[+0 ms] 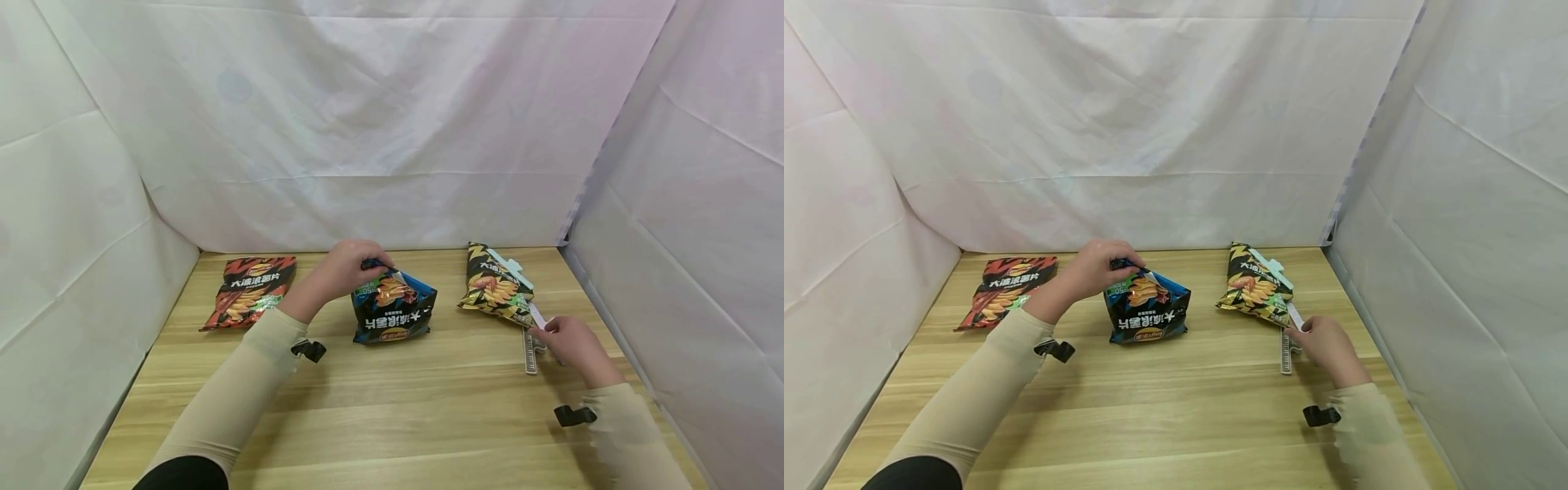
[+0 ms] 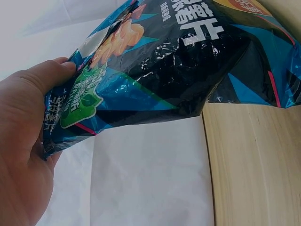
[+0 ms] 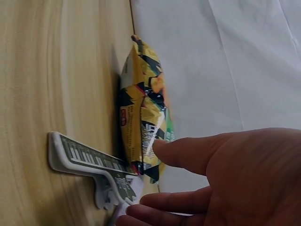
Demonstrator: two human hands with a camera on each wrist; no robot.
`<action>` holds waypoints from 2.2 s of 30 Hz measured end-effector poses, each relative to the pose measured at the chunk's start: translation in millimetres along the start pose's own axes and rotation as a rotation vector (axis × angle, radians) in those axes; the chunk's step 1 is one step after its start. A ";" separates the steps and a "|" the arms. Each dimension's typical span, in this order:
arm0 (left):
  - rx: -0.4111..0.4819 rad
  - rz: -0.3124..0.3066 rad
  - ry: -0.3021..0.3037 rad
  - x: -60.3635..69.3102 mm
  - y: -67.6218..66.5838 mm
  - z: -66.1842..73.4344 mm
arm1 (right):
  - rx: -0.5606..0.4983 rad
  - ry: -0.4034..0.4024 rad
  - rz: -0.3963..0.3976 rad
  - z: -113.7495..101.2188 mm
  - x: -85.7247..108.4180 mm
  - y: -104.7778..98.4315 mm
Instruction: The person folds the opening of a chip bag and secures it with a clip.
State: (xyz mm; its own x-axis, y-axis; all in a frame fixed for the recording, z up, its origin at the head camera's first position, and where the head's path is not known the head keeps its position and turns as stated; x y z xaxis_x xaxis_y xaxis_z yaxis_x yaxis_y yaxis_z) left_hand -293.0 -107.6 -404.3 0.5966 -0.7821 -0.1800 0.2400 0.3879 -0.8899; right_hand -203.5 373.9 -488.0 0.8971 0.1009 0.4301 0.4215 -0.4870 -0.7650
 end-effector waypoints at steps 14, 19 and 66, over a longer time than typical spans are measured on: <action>0.008 -0.005 -0.018 1.4 0.6 -0.9 | 0.044 0.091 0.068 5.6 -9.1 17.5; 0.010 -0.004 -0.021 1.8 1.0 -1.8 | -0.001 0.105 0.099 11.5 -10.9 19.8; -0.019 0.005 0.001 0.0 1.1 -5.7 | -0.220 0.010 0.339 -2.5 22.0 -3.5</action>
State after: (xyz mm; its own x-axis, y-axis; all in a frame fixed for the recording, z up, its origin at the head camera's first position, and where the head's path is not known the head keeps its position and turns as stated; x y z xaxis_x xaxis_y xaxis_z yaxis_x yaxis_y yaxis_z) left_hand -297.1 -110.0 -407.7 0.5974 -0.7804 -0.1850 0.2222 0.3827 -0.8968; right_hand -185.6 375.7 -474.6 0.9786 -0.1055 0.1769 0.0628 -0.6651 -0.7441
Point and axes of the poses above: each hand's wrist, its own x-axis away from the middle knuckle, its own y-axis out of the palm, z = x × y, the point moved 1 cm from there along -x, towards the middle knuckle, and after that the axes turned 15 degrees about -z, right-handed, at the moved point
